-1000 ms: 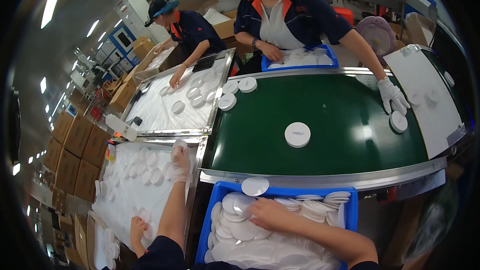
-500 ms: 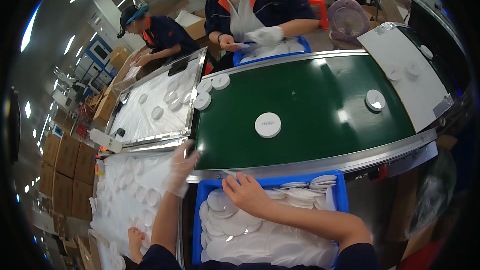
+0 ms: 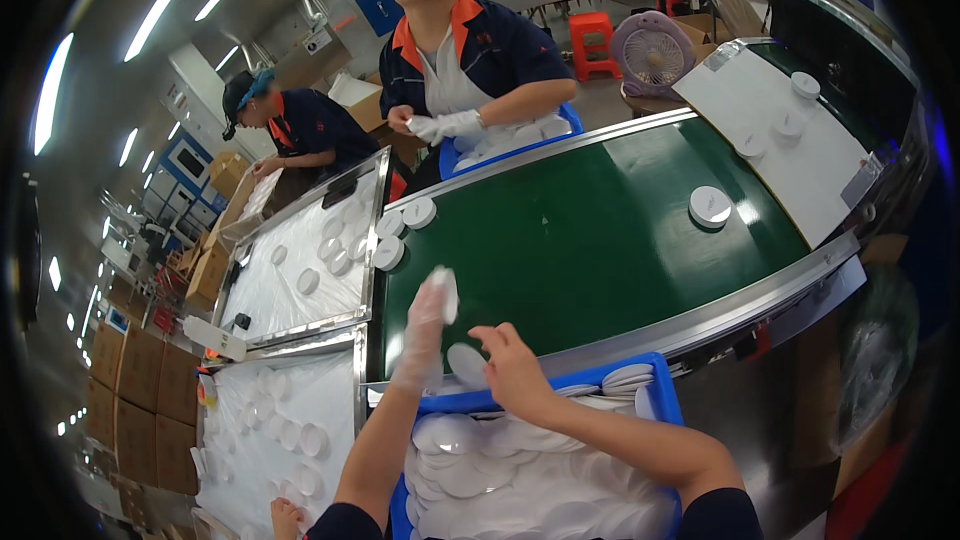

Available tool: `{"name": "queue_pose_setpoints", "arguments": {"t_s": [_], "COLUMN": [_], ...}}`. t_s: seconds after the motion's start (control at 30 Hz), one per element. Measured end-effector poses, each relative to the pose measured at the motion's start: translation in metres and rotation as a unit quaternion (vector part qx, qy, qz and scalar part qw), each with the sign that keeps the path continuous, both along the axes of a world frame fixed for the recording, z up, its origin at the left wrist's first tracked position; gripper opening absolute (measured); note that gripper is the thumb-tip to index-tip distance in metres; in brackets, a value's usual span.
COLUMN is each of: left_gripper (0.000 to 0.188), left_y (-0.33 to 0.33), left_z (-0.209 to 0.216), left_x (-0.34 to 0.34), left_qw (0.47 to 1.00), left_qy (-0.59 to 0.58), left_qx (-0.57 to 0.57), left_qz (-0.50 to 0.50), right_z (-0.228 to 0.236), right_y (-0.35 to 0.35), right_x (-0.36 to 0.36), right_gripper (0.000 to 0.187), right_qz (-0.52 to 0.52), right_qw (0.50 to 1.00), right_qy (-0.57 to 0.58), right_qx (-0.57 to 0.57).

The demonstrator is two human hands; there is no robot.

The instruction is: The person sorts and stacks white plastic lids by hand, moving them from workstations onto a conveyor belt. The person wears protective gloves while handling the lids.

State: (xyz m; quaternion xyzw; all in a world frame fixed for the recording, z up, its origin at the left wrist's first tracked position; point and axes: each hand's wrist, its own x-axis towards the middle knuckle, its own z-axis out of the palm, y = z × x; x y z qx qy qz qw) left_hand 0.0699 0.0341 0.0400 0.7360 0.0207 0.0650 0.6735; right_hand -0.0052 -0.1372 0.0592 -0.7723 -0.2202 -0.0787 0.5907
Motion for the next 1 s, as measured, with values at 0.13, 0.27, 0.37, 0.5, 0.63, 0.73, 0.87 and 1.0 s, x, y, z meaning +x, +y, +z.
{"name": "queue_pose_setpoints", "arguments": {"t_s": [0.13,0.27,0.37,0.5,0.63,0.73,0.87,1.0], "left_gripper": [0.051,0.041,0.034,0.016,0.015,0.020,0.037,0.039], "left_y": [-0.018,-0.033,-0.042,-0.009,0.003,0.032,0.007,-0.037], "left_z": [0.021,0.024,0.018,-0.045,-0.042,-0.061,-0.009,0.047], "left_x": [-0.065,-0.100,-0.096,-0.083,-0.076,-0.061,-0.074,-0.096], "left_qw": [0.955,0.953,0.977,0.996,0.983,0.942,0.812,0.686], "left_qy": [0.132,0.126,0.105,-0.083,-0.109,-0.122,-0.334,-0.422], "left_qx": [-0.263,-0.270,-0.179,0.013,0.137,0.314,0.471,0.592], "left_qz": [-0.037,-0.056,-0.049,0.034,0.055,-0.006,-0.082,-0.020], "right_z": [0.006,-0.011,-0.010,-0.014,-0.022,-0.036,-0.038,-0.032], "right_y": [-0.012,-0.005,-0.009,-0.002,0.005,0.021,0.014,0.005], "right_x": [0.013,0.010,0.010,0.011,0.017,0.016,0.018,0.022], "right_gripper": [0.028,0.014,0.008,0.020,0.022,0.015,0.017,0.020], "right_qz": [-0.021,-0.022,-0.053,-0.109,0.046,-0.003,-0.012,-0.031], "right_qw": [0.995,0.996,0.997,0.987,0.993,0.994,0.998,0.999], "right_qy": [0.055,0.032,-0.055,-0.112,-0.001,-0.018,-0.025,0.015], "right_qx": [0.085,0.076,0.021,-0.040,-0.104,-0.108,-0.048,0.023]}}
